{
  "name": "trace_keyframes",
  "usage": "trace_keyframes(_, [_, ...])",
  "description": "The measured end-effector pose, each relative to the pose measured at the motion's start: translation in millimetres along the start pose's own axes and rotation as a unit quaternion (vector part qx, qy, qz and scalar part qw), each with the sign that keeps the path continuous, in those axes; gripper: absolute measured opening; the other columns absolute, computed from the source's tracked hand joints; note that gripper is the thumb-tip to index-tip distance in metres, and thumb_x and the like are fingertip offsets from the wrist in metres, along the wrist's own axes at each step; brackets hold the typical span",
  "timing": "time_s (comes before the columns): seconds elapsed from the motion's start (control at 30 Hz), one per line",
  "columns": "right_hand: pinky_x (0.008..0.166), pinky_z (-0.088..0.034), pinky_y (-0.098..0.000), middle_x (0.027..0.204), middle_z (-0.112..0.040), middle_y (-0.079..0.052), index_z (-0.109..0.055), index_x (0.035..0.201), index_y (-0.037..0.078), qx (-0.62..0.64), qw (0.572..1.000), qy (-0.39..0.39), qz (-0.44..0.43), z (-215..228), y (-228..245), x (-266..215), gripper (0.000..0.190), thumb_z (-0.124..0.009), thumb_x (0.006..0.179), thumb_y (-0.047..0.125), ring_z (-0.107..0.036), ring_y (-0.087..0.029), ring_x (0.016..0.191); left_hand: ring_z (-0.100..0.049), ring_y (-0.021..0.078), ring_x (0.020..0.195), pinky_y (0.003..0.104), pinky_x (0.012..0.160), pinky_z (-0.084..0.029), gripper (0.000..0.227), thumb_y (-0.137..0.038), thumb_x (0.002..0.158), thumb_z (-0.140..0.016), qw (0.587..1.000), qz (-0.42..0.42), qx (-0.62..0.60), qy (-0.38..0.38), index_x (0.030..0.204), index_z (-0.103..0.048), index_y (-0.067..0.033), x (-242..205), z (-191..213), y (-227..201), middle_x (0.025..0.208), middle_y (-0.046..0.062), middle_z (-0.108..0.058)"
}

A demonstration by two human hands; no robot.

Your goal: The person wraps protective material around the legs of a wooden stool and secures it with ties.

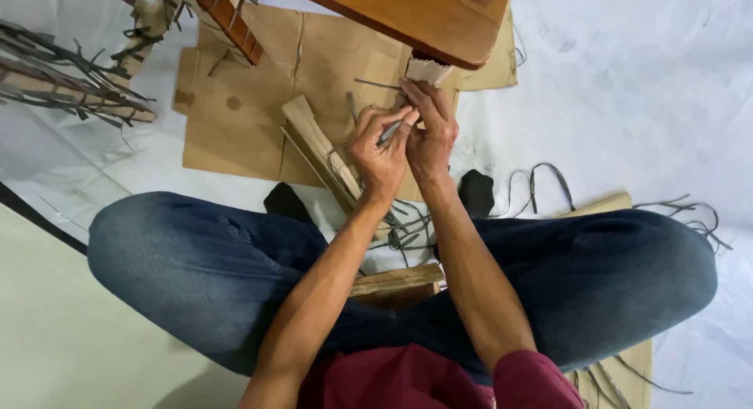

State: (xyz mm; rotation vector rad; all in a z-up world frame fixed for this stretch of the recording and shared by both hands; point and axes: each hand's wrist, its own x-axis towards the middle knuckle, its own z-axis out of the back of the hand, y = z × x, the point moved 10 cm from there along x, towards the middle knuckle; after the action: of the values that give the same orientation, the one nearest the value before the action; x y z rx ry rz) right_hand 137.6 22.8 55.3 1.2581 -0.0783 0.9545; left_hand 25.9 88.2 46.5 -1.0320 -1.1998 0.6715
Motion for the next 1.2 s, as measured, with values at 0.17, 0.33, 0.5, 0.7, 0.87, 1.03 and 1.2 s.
trace_keyframes(0.17, [0.090, -0.059, -0.0382, 0.119, -0.069, -0.014, -0.070, 0.124, 0.006, -0.002, 1.000, -0.002, 0.013, 0.3, -1.7, -1.4, 0.032, -0.068, 0.094, -0.003, -0.072, -0.032, 0.106, -0.065, 0.0174, 0.095, 0.034, 0.089, -0.053, 0.012, -0.023, 0.096, -0.077, 0.992, -0.096, 0.080, 0.018, 0.098, -0.078, -0.0119, 9.1, 3.5, 18.8, 0.098, 0.001, -0.070])
trace_keyframes(0.33, [0.093, -0.057, -0.0396, 0.119, -0.069, -0.015, -0.069, 0.117, 0.003, -0.022, 1.000, -0.005, 0.013, -0.9, -3.2, -6.8, 0.026, -0.059, 0.097, -0.010, -0.070, -0.034, 0.113, -0.056, 0.0205, 0.120, 0.045, 0.110, -0.038, 0.022, -0.006, 0.095, -0.064, 0.954, -0.174, 0.177, 0.167, 0.106, -0.080, -0.0162, 43.6, -14.0, 13.3, 0.116, 0.005, -0.070])
trace_keyframes(0.5, [0.087, -0.058, -0.0376, 0.113, -0.072, -0.013, -0.070, 0.117, 0.005, -0.042, 0.999, -0.028, 0.007, 5.5, 0.5, -8.2, 0.027, -0.063, 0.096, -0.010, -0.073, -0.032, 0.106, -0.049, 0.0281, 0.121, 0.045, 0.101, -0.038, 0.023, -0.014, 0.085, -0.071, 0.899, -0.188, 0.277, 0.283, 0.105, -0.081, -0.0206, 59.7, -31.3, 12.3, 0.122, 0.009, -0.066])
trace_keyframes(0.7, [0.079, -0.062, -0.0323, 0.113, -0.074, -0.010, -0.068, 0.113, 0.003, -0.046, 0.997, -0.062, -0.001, 5.7, -22.9, -14.0, 0.020, -0.070, 0.096, -0.007, -0.076, -0.025, 0.100, -0.053, 0.0294, 0.104, 0.047, 0.095, -0.038, 0.024, -0.035, 0.079, -0.082, 0.867, -0.145, 0.335, 0.338, 0.083, -0.075, -0.0124, 65.8, -56.3, 27.8, 0.105, 0.010, -0.066])
trace_keyframes(0.87, [0.065, -0.058, -0.0269, 0.115, -0.076, -0.009, -0.065, 0.103, 0.001, -0.060, 0.994, -0.090, -0.021, 13.0, -22.7, -16.1, 0.015, -0.075, 0.094, -0.005, -0.076, -0.019, 0.090, -0.057, 0.0265, 0.099, 0.045, 0.094, -0.040, 0.022, -0.032, 0.087, -0.074, 0.881, -0.105, 0.347, 0.303, 0.083, -0.075, -0.0101, 59.9, -54.7, 27.1, 0.096, 0.008, -0.069])
trace_keyframes(1.03, [0.064, -0.054, -0.0289, 0.115, -0.074, -0.010, -0.065, 0.102, 0.001, -0.062, 0.995, -0.078, 0.018, 7.0, -17.3, -21.7, 0.013, -0.074, 0.095, -0.005, -0.072, -0.022, 0.093, -0.068, 0.0254, 0.083, 0.044, 0.077, -0.051, 0.041, -0.047, 0.095, -0.072, 0.920, 0.184, 0.169, 0.300, 0.092, -0.078, -0.0063, 45.4, -42.8, 77.9, 0.089, 0.009, -0.069])
trace_keyframes(1.2, [0.074, -0.056, -0.0303, 0.122, -0.067, -0.013, -0.066, 0.107, 0.001, -0.044, 0.994, -0.096, 0.017, 4.6, 5.4, -20.8, 0.010, -0.070, 0.098, -0.004, -0.071, -0.025, 0.099, -0.069, 0.0135, 0.085, 0.035, 0.077, -0.057, 0.030, -0.039, 0.085, -0.081, 0.923, 0.330, -0.144, 0.138, 0.095, -0.079, -0.0103, 18.1, -35.3, 119.5, 0.089, 0.000, -0.077])
